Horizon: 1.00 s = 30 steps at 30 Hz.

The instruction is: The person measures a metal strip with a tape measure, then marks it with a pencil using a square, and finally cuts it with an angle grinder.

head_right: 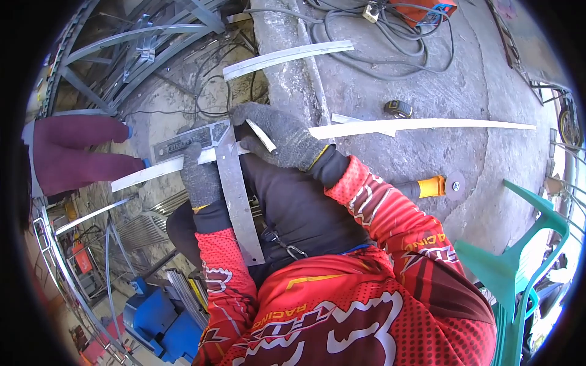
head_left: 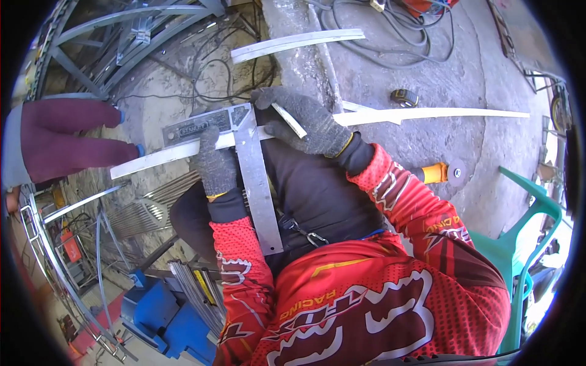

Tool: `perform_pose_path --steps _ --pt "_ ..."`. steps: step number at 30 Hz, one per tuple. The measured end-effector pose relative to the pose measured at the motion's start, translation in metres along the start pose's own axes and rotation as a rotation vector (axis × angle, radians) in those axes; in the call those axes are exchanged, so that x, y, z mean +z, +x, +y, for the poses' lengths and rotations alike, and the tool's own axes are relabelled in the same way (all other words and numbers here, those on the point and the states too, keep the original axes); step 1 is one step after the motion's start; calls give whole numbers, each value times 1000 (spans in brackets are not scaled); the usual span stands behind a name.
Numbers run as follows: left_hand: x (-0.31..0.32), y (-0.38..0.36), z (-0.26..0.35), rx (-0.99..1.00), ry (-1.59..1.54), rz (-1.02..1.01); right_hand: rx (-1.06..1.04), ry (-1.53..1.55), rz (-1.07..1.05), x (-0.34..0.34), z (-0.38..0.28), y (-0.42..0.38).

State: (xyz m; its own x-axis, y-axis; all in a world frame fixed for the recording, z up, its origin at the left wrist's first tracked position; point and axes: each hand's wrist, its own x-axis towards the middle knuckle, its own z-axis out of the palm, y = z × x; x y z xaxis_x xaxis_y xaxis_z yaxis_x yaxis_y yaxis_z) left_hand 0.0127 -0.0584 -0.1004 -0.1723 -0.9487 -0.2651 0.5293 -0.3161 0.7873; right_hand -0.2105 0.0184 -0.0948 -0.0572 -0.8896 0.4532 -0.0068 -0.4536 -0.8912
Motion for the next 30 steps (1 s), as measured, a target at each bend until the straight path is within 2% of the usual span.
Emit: perform_pose_path --steps 2,3,9,12,14,15,18,25,28,30 --pt "11 -3 -2 121 50 -27 62 -268 -48 0 -1 8" --pt "12 -3 -2 122 48 -28 -18 -373 -29 2 4 11" --pt "12 -7 -3 104 94 45 -6 -384 -33 10 11 19" --pt "10 -7 -8 53 61 -19 25 -365 2 13 8 19" --pt "12 -9 -10 72 288 16 38 -353 -32 11 9 20" --pt "12 -9 -9 73 287 17 52 -344 -59 10 9 21" --pt "20 -9 -10 117 272 -140 35 -340 -59 7 6 21" --pt "2 1 -21 21 231 -97 74 -258 -68 5 3 21" --pt "-6 7 -28 68 242 -104 20 -276 -75 4 4 22" --pt "-2 5 -27 113 252 -167 90 -296 -87 3 1 21"
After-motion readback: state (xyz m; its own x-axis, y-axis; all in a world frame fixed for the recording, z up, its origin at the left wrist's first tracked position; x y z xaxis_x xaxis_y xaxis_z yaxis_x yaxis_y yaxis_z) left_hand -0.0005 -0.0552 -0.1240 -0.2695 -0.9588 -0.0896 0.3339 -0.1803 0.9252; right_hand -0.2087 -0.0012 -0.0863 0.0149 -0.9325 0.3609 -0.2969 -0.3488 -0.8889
